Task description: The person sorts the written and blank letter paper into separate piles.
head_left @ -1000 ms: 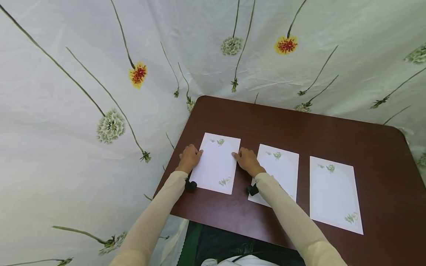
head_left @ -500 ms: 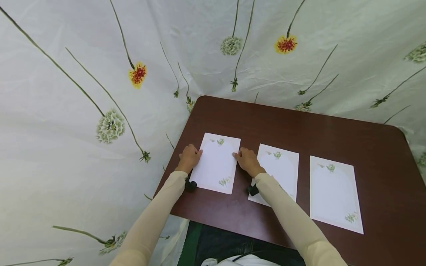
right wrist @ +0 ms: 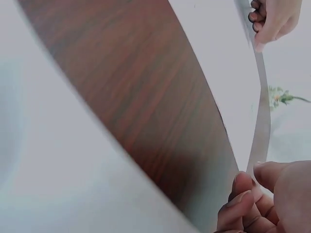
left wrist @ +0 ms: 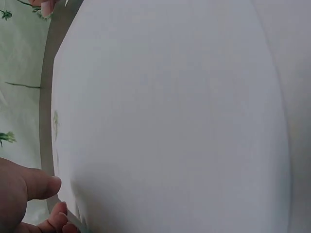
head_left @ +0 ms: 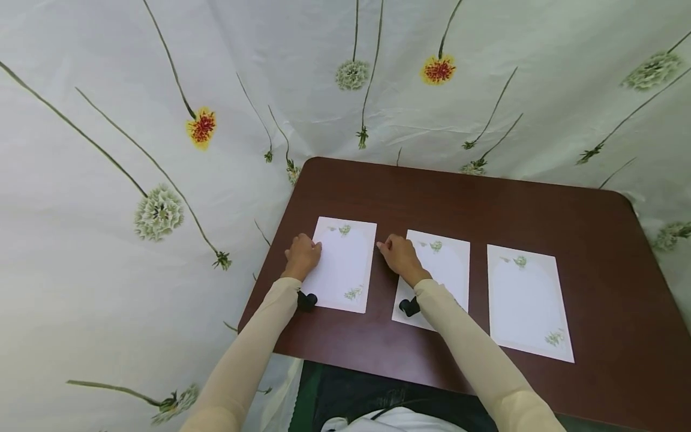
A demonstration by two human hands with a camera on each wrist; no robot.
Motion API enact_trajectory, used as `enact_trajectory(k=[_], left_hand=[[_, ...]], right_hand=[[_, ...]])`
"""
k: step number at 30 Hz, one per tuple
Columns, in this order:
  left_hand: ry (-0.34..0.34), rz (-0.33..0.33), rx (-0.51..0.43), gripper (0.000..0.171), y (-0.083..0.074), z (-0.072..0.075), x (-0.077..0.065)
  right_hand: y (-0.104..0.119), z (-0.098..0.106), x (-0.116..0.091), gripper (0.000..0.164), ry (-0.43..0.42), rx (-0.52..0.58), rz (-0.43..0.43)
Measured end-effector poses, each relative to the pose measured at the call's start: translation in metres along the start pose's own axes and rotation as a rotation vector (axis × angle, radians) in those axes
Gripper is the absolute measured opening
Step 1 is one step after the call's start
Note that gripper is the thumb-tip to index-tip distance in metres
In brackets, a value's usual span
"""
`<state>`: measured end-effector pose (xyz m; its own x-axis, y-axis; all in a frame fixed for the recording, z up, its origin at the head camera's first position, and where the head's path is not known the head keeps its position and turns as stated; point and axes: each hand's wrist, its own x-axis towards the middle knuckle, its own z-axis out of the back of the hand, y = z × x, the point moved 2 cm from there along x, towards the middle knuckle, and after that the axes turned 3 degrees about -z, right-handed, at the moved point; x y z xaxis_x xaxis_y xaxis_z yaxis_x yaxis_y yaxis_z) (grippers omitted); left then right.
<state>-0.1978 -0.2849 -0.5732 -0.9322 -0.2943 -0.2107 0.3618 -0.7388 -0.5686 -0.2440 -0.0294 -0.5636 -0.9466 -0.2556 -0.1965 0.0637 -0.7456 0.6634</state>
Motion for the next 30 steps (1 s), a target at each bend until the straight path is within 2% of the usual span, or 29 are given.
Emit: enact_trajectory(k=[6,17,24,30], left_hand=[[0.017,-0.049,0.033,0.034,-0.029,-0.017,-0.002],[0.061,-0.213,0.091,0.032,-0.078,-0.044,-0.007],[0.123,-0.290,0.115,0.030,-0.117,-0.079,-0.015],[0.178,-0.354,0.128,0.051,-0.143,-0.107,-0.024]], right_hand=[[-0.030,0.030,-0.013,0.028,-0.059,0.002,-0.067],[-0.088,0.077,-0.037,0.033,-0.135,-0.033,-0.200],[-0.126,0.098,-0.057,0.041,-0.164,-0.026,-0.304],[-0.144,0.105,-0.071,0.050,-0.174,-0.082,-0.339]])
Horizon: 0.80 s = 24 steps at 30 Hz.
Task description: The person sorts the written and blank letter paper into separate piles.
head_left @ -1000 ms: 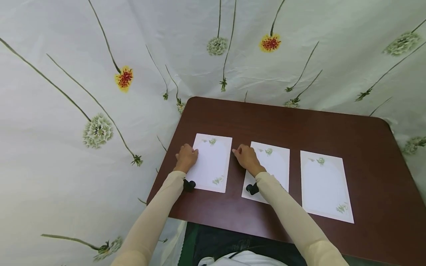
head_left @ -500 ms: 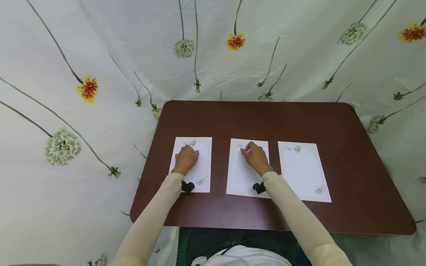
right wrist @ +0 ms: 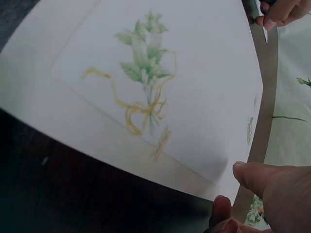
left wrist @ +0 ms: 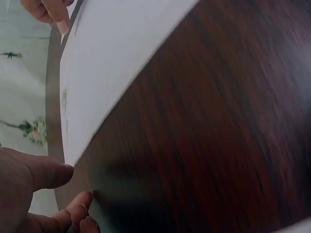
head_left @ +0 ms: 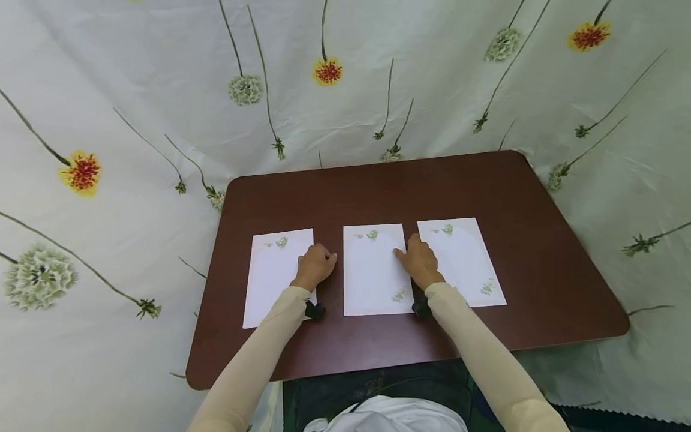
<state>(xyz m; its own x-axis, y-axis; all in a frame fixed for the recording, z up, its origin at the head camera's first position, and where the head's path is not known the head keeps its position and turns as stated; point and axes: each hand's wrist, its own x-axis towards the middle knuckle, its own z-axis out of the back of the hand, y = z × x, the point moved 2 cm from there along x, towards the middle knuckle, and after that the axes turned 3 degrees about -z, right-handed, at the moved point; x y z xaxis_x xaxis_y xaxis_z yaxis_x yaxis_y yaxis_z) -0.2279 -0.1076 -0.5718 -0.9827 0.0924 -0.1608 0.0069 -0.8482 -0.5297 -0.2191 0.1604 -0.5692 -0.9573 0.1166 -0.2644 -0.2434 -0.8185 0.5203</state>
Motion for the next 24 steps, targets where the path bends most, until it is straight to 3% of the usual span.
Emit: enact_trajectory(k=[5,9,14,19,24], left_hand=[[0.024,-0.026,0.016,0.053,-0.014,-0.008,-0.001],[0.042,-0.030,0.026,0.057,-0.024,-0.014,0.001],[0.040,-0.016,0.019,0.051,-0.027,-0.014,0.001],[0.031,-0.004,0.011,0.048,-0.026,-0.015,0.000],[0.019,-0.001,0.010,0.031,-0.023,-0.019,-0.002]], right_hand=[[0.000,-0.001,-0.004,0.067,0.031,-0.031,-0.018],[-0.001,0.002,-0.005,0.052,0.058,0.091,-0.054],[0.003,0.006,-0.004,0.041,0.096,0.242,-0.072],[0.000,0.008,-0.003,0.040,0.140,0.300,-0.121],[-0.007,0.005,0.001,0.030,0.183,0.378,-0.188]])
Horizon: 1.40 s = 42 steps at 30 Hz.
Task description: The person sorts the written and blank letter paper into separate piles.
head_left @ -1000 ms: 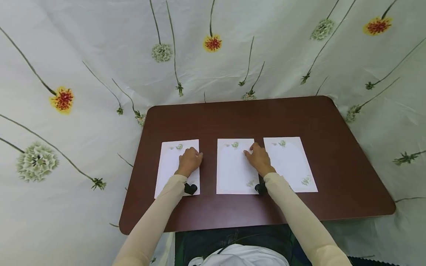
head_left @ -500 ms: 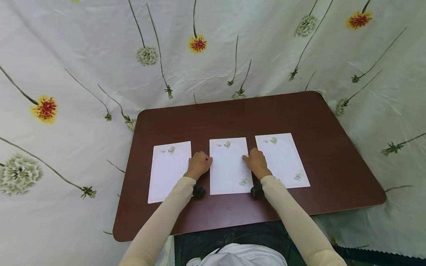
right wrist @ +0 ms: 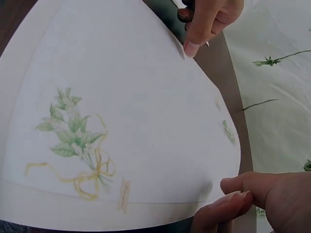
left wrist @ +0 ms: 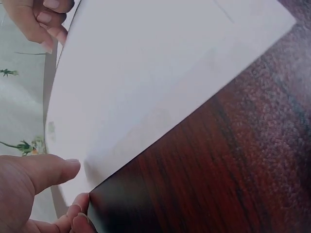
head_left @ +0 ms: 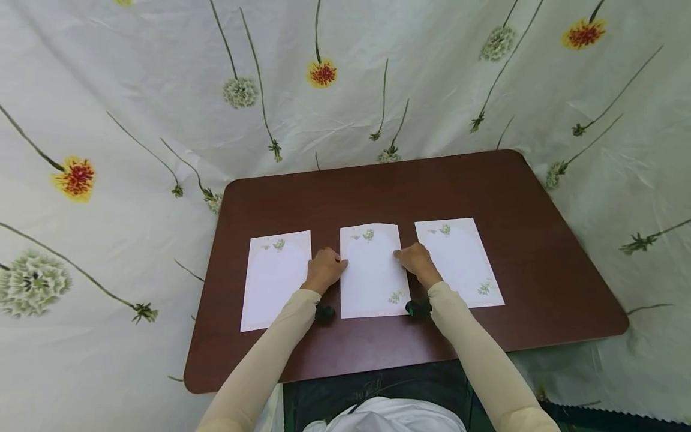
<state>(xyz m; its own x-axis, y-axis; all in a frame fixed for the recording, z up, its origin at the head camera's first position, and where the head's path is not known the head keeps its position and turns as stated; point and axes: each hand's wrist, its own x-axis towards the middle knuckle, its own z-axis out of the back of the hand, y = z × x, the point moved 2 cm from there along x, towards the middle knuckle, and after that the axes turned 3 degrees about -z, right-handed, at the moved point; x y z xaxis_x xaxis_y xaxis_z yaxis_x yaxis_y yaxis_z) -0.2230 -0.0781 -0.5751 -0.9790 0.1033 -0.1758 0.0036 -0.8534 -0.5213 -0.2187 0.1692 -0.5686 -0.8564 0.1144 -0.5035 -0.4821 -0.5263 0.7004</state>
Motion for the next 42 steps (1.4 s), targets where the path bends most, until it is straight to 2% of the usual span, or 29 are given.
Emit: enact_trajectory(k=[6,12,19,23,28,33,35,42], left_hand=[[0.004,0.005,-0.008,0.030,0.001,-0.002,-0.003],[0.006,0.014,-0.015,0.033,-0.001,0.000,-0.004],[0.006,0.024,-0.026,0.034,-0.001,-0.001,-0.004],[0.004,0.025,-0.039,0.034,0.000,-0.001,-0.005],[0.000,0.028,-0.046,0.034,0.001,-0.002,-0.005],[-0.008,0.028,-0.047,0.033,0.000,-0.003,-0.003],[-0.009,0.021,-0.046,0.032,0.000,-0.002,-0.002],[-0.018,0.014,-0.062,0.036,0.000,-0.004,-0.002]], right_hand=[[-0.006,-0.003,0.005,0.041,0.074,0.114,-0.045],[-0.006,-0.003,0.004,0.047,0.110,0.174,-0.032],[-0.010,0.005,0.003,0.036,0.167,0.240,-0.019],[-0.010,0.008,0.002,0.030,0.210,0.253,0.015],[-0.009,0.005,0.004,0.029,0.180,0.144,0.129],[-0.004,0.000,0.004,0.032,0.055,-0.082,0.288],[-0.001,0.000,0.002,0.032,0.014,-0.140,0.336],[0.005,0.010,0.001,0.033,-0.027,-0.121,0.395]])
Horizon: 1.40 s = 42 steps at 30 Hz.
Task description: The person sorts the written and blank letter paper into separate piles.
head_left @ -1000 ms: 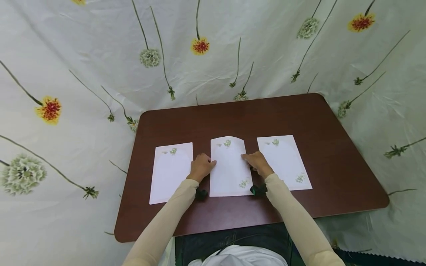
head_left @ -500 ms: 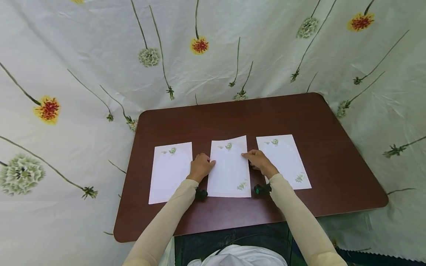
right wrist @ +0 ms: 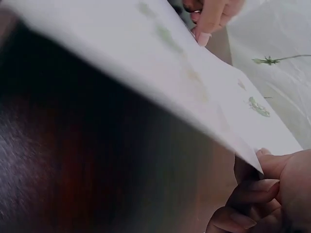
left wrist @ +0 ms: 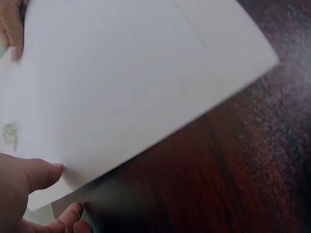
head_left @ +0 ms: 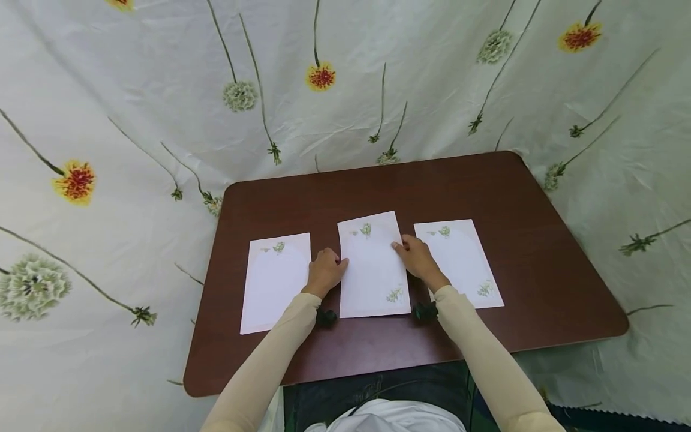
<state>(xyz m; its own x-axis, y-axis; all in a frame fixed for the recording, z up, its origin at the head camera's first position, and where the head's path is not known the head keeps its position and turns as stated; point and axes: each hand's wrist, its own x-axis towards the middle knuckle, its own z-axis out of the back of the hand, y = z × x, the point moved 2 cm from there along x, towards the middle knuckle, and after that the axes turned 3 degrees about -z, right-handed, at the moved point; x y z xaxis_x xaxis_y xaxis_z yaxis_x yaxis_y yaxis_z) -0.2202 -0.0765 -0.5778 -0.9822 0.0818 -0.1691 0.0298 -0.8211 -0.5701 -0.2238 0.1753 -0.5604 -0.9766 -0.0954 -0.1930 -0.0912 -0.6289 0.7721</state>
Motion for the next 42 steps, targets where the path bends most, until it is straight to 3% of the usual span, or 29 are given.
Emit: enact_trajectory(k=[12,21,34,42], left_hand=[[0.017,-0.076,-0.051,0.031,-0.016,-0.004,0.012],[0.051,-0.107,-0.083,0.032,-0.031,-0.014,0.020],[0.148,-0.169,-0.040,0.032,-0.060,-0.042,0.030],[0.166,-0.188,-0.058,0.033,-0.069,-0.047,0.030]], right_hand=[[-0.006,0.027,-0.002,0.032,-0.079,0.035,-0.055],[-0.023,0.041,-0.007,0.049,-0.132,0.031,-0.216],[-0.045,0.065,-0.023,0.040,-0.255,0.005,-0.319],[-0.055,0.068,-0.021,0.035,-0.313,-0.022,-0.347]])
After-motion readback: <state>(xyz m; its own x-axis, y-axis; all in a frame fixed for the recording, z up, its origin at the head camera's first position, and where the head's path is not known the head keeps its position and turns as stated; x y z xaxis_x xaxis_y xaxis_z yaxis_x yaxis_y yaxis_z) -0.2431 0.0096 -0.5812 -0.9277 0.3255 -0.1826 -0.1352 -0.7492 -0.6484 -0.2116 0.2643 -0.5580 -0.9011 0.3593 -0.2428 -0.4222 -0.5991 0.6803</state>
